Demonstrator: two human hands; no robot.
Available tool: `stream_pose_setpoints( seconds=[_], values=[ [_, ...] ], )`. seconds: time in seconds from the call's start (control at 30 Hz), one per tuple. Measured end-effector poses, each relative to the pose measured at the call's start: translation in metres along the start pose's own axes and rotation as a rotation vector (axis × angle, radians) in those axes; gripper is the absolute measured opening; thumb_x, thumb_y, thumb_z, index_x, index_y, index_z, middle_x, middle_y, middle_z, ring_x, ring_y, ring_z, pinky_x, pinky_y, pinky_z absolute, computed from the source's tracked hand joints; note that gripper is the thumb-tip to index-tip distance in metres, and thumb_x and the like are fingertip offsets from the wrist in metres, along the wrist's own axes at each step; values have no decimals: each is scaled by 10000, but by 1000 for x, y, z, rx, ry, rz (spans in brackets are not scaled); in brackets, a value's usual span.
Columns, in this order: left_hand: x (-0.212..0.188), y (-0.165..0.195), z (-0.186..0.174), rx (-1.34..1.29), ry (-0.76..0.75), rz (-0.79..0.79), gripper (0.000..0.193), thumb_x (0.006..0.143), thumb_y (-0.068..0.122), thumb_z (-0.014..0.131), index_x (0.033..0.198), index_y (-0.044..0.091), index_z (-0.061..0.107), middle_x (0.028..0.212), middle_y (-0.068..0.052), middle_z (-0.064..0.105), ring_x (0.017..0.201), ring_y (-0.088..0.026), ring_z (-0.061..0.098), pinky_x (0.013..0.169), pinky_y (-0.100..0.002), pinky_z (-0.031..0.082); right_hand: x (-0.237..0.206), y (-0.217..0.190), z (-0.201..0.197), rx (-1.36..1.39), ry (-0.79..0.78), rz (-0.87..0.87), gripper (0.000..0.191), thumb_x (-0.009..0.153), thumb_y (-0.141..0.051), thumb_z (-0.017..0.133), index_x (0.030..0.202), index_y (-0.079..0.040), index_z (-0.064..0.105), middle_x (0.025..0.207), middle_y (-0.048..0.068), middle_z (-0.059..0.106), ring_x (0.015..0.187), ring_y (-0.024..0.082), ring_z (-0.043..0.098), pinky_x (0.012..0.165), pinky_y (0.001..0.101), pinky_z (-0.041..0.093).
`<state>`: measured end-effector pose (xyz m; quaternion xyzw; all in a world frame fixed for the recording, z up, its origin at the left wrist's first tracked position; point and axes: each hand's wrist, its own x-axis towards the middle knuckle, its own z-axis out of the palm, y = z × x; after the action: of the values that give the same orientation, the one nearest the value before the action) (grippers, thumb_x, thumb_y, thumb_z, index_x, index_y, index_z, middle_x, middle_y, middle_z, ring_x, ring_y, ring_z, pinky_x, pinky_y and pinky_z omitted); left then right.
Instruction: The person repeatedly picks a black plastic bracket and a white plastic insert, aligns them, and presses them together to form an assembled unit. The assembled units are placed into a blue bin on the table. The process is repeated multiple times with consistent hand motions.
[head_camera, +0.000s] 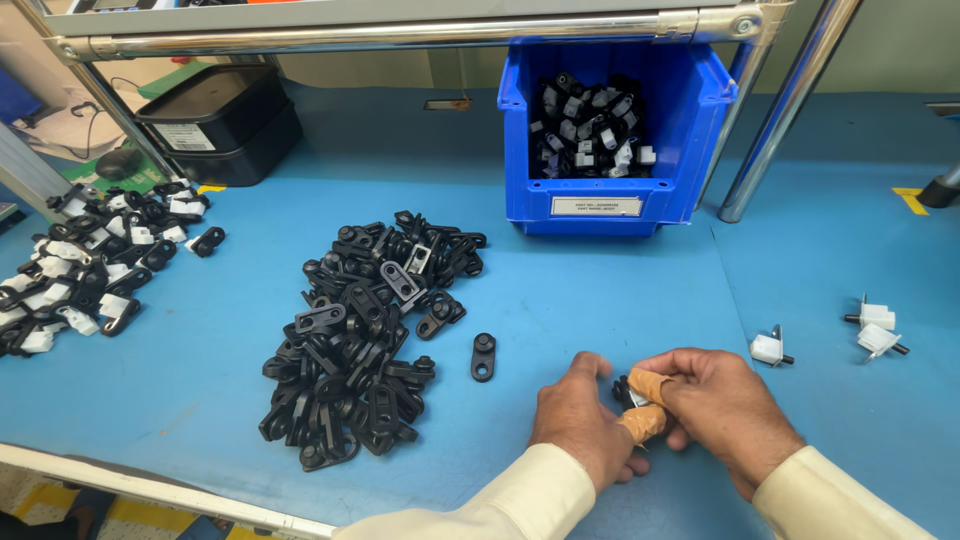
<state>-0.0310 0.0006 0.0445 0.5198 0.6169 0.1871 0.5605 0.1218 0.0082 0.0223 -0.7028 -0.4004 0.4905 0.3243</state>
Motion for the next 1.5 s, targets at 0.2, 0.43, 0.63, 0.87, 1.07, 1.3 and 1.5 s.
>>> stream_pose_setpoints(
  seconds=[0.2,0.43,0.63,0.87,1.07,1.3,1.5],
  values=[
    [10,-6,-2,-152,-33,20,370,923,29,665,1267,119,563,858,-109,729,648,-216,756,514,-319,626,-14,-1,12,-53,118,-93,210,914,-97,691,1098,-41,776,765,95,722,518,143,557,489,293,463],
    [20,-33,-9,-520,-120,89,472,902,-27,618,1338,144,553,954,-126,681,695,-217,749,554,-311,642,-14,4,1,376,-58,157,358,989,-366,659,1020,-11,702,824,45,700,676,118,601,482,265,420],
    [18,-34,-10,-436,-141,130,583,894,-3,683,1445,126,545,941,-135,728,693,-196,752,559,-285,637,11,16,-5,404,-186,297,186,950,-234,680,976,-52,646,721,49,592,527,92,407,416,247,271],
    [10,-30,-7,-355,-24,99,494,880,34,725,1364,79,635,895,-123,772,659,-192,765,540,-275,637,11,25,20,487,80,167,252,900,43,377,1007,11,603,662,30,551,465,135,340,396,330,211],
    [14,-30,-6,-430,22,27,480,885,22,715,1350,90,616,908,-127,767,654,-203,764,533,-292,637,-18,35,31,169,129,-122,249,1060,-188,571,1130,-25,746,596,123,511,459,141,394,399,299,292],
    [18,-34,-9,-475,-56,144,464,891,-32,651,1340,75,601,924,-133,759,673,-192,771,533,-277,643,-10,39,21,341,74,93,189,950,-83,631,1055,35,735,659,77,592,476,114,435,413,296,284],
    [11,-26,4,-432,87,76,382,892,-5,678,1266,61,639,923,-132,781,654,-183,768,525,-283,631,-4,36,29,496,178,66,264,967,-50,481,1083,31,704,746,91,645,487,130,406,383,309,250]
  ],
)
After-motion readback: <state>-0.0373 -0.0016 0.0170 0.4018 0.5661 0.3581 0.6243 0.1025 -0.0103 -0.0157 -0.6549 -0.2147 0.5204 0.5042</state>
